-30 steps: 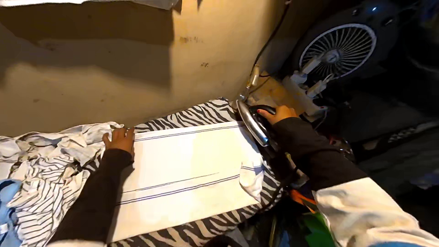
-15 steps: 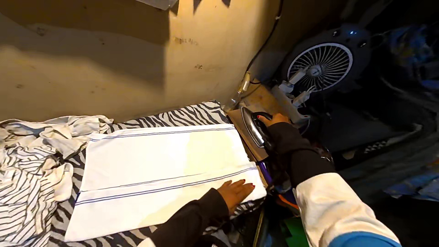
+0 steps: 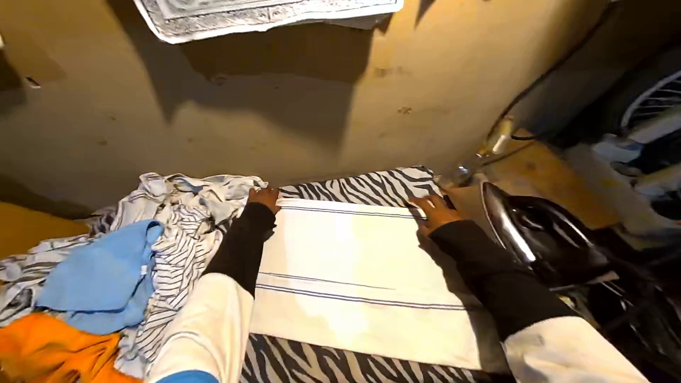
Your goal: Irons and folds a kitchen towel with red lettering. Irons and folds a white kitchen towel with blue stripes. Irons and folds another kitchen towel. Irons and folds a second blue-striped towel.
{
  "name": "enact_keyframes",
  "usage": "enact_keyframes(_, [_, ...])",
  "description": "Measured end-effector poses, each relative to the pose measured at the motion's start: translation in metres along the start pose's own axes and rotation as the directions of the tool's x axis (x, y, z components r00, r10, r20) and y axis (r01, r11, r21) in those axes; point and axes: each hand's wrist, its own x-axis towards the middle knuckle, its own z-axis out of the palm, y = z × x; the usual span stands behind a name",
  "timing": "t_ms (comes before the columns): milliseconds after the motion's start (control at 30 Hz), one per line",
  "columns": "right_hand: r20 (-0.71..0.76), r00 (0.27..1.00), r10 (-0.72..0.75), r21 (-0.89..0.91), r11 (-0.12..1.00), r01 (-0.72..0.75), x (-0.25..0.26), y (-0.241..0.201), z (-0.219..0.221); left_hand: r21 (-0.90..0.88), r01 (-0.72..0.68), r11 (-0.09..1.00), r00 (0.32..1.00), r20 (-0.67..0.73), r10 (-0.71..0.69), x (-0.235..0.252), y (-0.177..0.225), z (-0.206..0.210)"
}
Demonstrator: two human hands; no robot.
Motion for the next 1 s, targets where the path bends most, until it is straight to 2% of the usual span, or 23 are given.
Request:
enact_keyframes(33, [0.056,0.997,0.054,-0.019,0.998,-0.053,0.0,0.005,0.002,0.065,-0.036,0.997,0.997,0.069,0.032,-0.005,-0.004,-0.013])
enact_keyframes(67, [0.055,0.995,0.077,-0.037,0.996,-0.075,-0.006,0.011,0.003,0.111,-0.106,0.988,0.992,0.077,0.098,-0.015,-0.011,-0.021])
enact_keyframes(133, [-0.102,0.995,0.022,-0.036,0.999,-0.026,-0.036,0.024,0.001,0.124,-0.291,0.949,0.949,-0.087,0.303,-0.051,-0.032,-0.029])
enact_keyframes(167, [-0.197,0.98,-0.022,-0.032,0.999,0.016,-0.056,0.028,0.0,0.124,-0.375,0.919,0.893,-0.219,0.394,-0.075,-0.042,-0.026])
enact_keyframes(233, [-0.327,0.942,-0.079,-0.01,0.997,0.08,-0.098,0.032,0.003,0.114,-0.455,0.883,0.807,-0.366,0.463,-0.125,-0.055,-0.006])
enact_keyframes(267, [-0.378,0.92,-0.102,0.002,0.994,0.111,-0.117,0.035,0.01,0.078,-0.469,0.88,0.801,-0.382,0.461,-0.149,-0.06,0.01])
enact_keyframes(367, [-0.441,0.89,-0.116,0.06,0.986,0.158,-0.148,0.05,0.043,-0.019,-0.477,0.879,0.811,-0.394,0.432,-0.191,-0.069,0.064])
enact_keyframes(433, [-0.433,0.899,-0.058,0.111,0.987,0.117,-0.158,0.049,0.061,-0.067,-0.448,0.891,0.833,-0.393,0.39,-0.202,-0.071,0.085])
enact_keyframes(567, [-0.464,0.886,-0.019,0.121,0.989,0.084,-0.167,0.043,0.071,-0.161,-0.35,0.923,0.888,-0.372,0.272,-0.209,-0.082,0.101])
enact_keyframes(667, [-0.555,0.83,-0.05,0.099,0.987,0.125,-0.174,0.046,0.07,-0.15,-0.324,0.934,0.86,-0.459,0.224,-0.208,-0.094,0.108])
enact_keyframes(733, [-0.579,0.814,-0.055,0.084,0.988,0.126,-0.179,0.049,0.072,-0.131,-0.311,0.941,0.851,-0.48,0.215,-0.206,-0.096,0.108])
enact_keyframes(767, [-0.556,0.829,-0.055,0.082,0.989,0.12,-0.181,0.05,0.074,-0.15,-0.29,0.945,0.884,-0.419,0.205,-0.208,-0.096,0.103])
enact_keyframes(833, [-0.489,0.871,-0.052,0.087,0.99,0.108,-0.184,0.05,0.078,-0.243,-0.221,0.945,0.966,-0.185,0.178,-0.209,-0.098,0.084])
enact_keyframes(867, [-0.466,0.883,-0.053,0.095,0.989,0.11,-0.186,0.051,0.079,-0.328,-0.177,0.928,0.984,-0.094,0.155,-0.208,-0.101,0.074])
enact_keyframes(900, [-0.45,0.891,-0.066,0.099,0.987,0.123,-0.187,0.052,0.078,-0.448,-0.143,0.882,0.99,-0.071,0.124,-0.206,-0.104,0.066])
enact_keyframes(967, [-0.43,0.898,-0.096,0.106,0.982,0.156,-0.187,0.056,0.079,-0.649,-0.116,0.752,0.987,-0.158,0.016,-0.2,-0.107,0.054])
enact_keyframes(1000, [-0.422,0.901,-0.103,0.114,0.98,0.165,-0.186,0.058,0.08,-0.695,-0.076,0.715,0.98,-0.183,-0.074,-0.193,-0.107,0.05])
